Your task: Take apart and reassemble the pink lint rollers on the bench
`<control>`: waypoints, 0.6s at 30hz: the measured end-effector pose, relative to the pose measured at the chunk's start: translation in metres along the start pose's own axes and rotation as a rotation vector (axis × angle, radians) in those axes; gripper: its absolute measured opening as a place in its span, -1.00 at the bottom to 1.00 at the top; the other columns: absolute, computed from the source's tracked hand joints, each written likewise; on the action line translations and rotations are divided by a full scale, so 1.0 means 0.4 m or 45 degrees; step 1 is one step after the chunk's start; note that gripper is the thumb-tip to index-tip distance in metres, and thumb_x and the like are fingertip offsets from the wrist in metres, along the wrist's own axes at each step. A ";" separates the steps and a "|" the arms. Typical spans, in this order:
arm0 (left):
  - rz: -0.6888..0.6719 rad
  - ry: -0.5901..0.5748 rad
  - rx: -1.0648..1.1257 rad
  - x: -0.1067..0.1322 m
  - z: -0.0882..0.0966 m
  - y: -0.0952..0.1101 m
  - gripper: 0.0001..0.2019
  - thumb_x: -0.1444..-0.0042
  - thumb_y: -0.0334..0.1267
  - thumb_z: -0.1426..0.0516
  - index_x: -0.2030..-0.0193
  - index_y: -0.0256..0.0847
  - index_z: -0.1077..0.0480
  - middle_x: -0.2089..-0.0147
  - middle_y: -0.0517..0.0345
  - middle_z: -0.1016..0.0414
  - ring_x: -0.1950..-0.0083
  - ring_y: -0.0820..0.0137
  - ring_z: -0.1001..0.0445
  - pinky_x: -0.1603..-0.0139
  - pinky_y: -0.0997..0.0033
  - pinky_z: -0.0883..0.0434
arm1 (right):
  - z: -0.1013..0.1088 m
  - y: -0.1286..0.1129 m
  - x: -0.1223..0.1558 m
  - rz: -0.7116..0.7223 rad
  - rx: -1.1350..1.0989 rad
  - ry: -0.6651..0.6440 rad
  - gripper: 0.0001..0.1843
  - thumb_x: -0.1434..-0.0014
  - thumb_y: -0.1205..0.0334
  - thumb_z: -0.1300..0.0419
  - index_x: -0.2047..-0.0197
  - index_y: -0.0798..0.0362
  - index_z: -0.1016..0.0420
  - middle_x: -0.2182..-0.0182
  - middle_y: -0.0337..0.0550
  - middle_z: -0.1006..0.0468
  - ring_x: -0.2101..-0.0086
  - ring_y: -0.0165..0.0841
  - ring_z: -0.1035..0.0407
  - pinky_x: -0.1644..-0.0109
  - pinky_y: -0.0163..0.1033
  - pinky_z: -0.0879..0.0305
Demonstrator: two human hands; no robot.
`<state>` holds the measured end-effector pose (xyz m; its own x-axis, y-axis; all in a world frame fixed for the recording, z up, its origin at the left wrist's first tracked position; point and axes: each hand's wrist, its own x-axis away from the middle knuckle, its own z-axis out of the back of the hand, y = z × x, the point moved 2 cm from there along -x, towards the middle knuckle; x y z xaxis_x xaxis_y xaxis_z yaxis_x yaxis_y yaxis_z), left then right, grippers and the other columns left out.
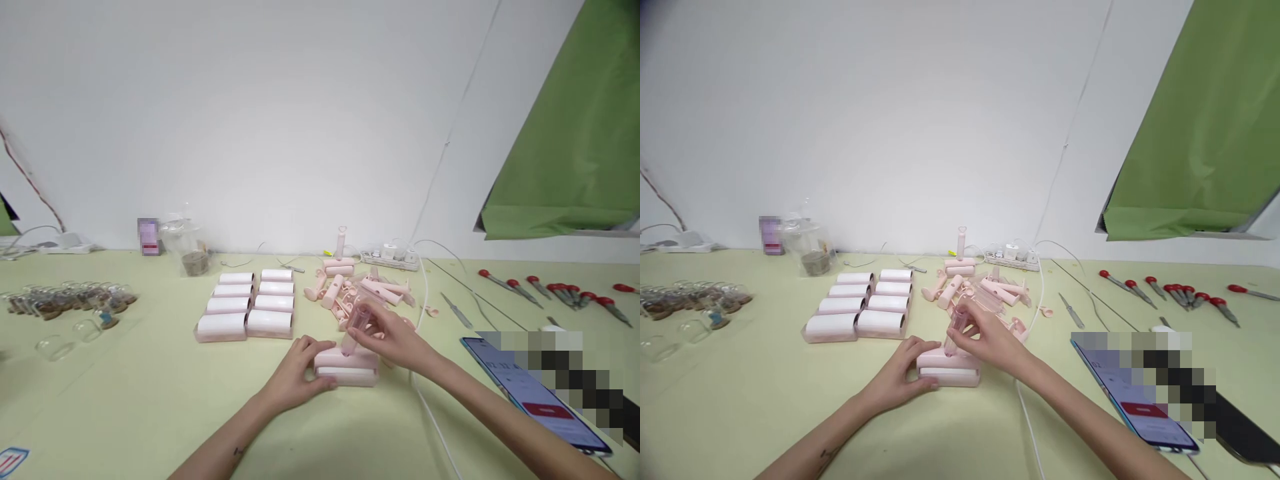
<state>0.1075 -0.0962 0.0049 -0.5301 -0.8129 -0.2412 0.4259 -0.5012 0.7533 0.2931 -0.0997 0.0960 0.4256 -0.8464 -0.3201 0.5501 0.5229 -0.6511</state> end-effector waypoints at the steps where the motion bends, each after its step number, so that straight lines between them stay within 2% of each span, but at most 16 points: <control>1: 0.004 0.011 -0.005 0.000 -0.001 -0.001 -0.46 0.04 -0.12 -0.16 -0.11 0.02 -0.15 0.12 0.13 -0.24 0.04 0.29 -0.24 0.01 0.29 -0.24 | 0.002 -0.008 0.000 0.014 0.027 -0.027 -0.91 -0.11 0.20 -0.06 0.33 0.01 -0.23 0.44 -0.25 -0.41 0.44 -0.40 -0.33 0.40 -0.31 -0.27; 6: 0.104 0.092 0.090 -0.001 -0.005 -0.012 -0.27 0.12 -0.12 -0.22 -0.18 -0.10 0.00 0.00 0.05 -0.24 -0.01 0.24 -0.24 -0.02 0.25 -0.22 | 0.009 -0.051 -0.003 0.058 0.284 -0.113 -0.91 0.00 0.36 -0.07 0.37 0.01 -0.24 0.50 -0.28 -0.42 0.46 -0.39 -0.32 0.47 -0.34 -0.18; 12: 0.088 0.106 0.070 -0.007 0.000 -0.005 -0.49 0.19 -0.13 -0.24 0.06 -0.13 -0.24 0.08 0.11 -0.31 0.03 0.24 -0.28 0.03 0.29 -0.26 | 0.010 -0.064 -0.030 0.042 0.389 -0.173 -0.92 0.00 0.39 -0.03 0.43 0.02 -0.22 0.53 -0.29 -0.39 0.52 -0.42 -0.27 0.57 -0.39 0.00; 16: 0.112 0.107 0.079 -0.010 0.003 0.002 -0.52 0.18 -0.15 -0.23 0.07 -0.13 -0.24 0.08 0.11 -0.32 0.05 0.24 -0.29 0.04 0.30 -0.27 | 0.000 -0.060 -0.041 -0.022 0.336 -0.192 -0.94 -0.02 0.33 -0.06 0.44 0.03 -0.22 0.54 -0.29 -0.37 0.51 -0.41 -0.28 0.54 -0.38 -0.05; 18: 0.118 0.099 0.079 -0.008 0.002 0.002 -0.53 0.17 -0.16 -0.23 0.08 -0.13 -0.24 0.09 0.11 -0.32 0.05 0.24 -0.29 0.04 0.29 -0.27 | 0.000 -0.052 -0.035 -0.091 0.274 -0.171 -0.96 -0.03 0.29 -0.08 0.37 0.02 -0.27 0.53 -0.28 -0.39 0.50 -0.39 -0.31 0.51 -0.36 -0.12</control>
<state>0.1090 -0.0940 0.0068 -0.4311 -0.8767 -0.2133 0.4232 -0.4052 0.8104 0.2754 -0.0987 0.1140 0.4638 -0.8685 -0.1748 0.7161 0.4837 -0.5032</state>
